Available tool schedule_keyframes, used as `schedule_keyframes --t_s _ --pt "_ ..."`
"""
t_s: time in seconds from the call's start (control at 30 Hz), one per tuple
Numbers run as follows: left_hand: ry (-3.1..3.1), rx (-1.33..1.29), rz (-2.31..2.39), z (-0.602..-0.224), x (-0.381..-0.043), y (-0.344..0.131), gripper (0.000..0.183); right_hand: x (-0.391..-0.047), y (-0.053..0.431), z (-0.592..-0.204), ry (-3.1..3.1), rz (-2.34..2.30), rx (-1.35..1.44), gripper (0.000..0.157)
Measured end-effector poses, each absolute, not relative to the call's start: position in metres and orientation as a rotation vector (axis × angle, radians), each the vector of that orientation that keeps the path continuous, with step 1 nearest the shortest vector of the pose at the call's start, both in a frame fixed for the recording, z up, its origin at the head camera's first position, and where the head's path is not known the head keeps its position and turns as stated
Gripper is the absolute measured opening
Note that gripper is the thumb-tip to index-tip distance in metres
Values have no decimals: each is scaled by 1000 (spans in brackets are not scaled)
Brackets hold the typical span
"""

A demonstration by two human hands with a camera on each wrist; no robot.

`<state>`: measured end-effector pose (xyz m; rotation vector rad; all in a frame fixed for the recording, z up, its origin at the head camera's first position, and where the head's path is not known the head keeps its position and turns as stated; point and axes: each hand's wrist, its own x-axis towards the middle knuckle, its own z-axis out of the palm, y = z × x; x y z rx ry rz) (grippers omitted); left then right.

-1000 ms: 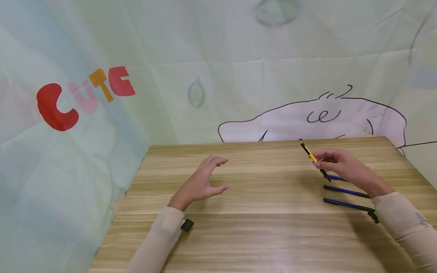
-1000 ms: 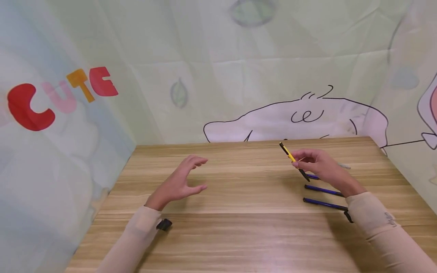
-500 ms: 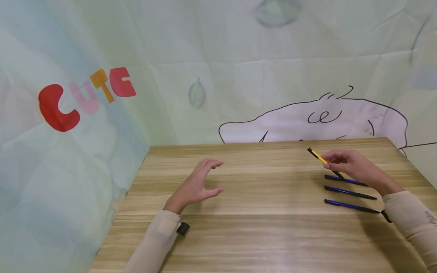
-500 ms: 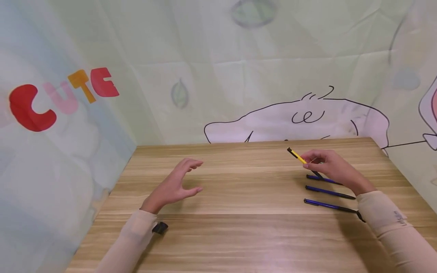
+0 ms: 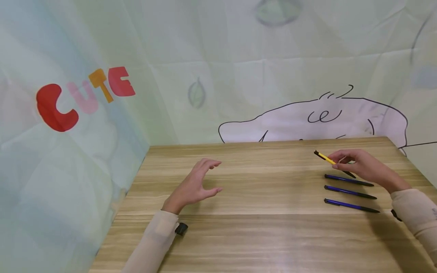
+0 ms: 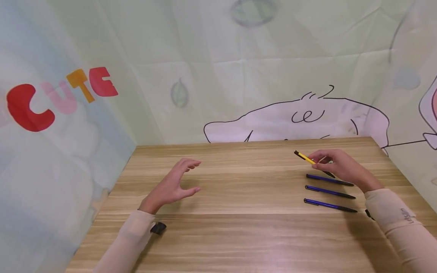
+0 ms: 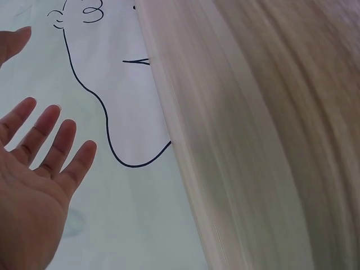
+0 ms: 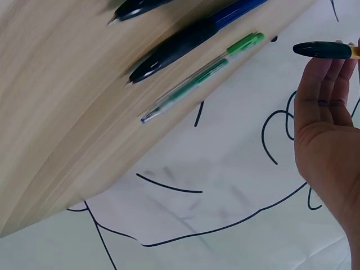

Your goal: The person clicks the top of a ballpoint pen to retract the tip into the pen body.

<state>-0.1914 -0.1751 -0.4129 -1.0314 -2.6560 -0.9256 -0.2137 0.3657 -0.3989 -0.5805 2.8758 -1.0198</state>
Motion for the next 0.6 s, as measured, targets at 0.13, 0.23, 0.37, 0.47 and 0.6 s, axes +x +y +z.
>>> schedule_keyframes --t_s 0.13,0.23,0.37,0.47,0.6 --pt "-2660 -1026 -924 -413 -191 -175 75 -215 371 -401 2905 -984 -624 27" --pt "-2658 -1029 -922 -413 -191 -175 75 -216 374 -402 2930 -945 -651 26" --pt "-2653 -1035 -922 -414 -192 -176 74 -217 379 -401 2935 -894 -623 27" --pt "-2652 -1037 -919 -414 -192 -176 75 -219 383 -402 2937 -858 -605 27" --pt "-2656 -1035 -912 -414 -192 -178 74 -220 388 -406 2952 -841 -640 26"
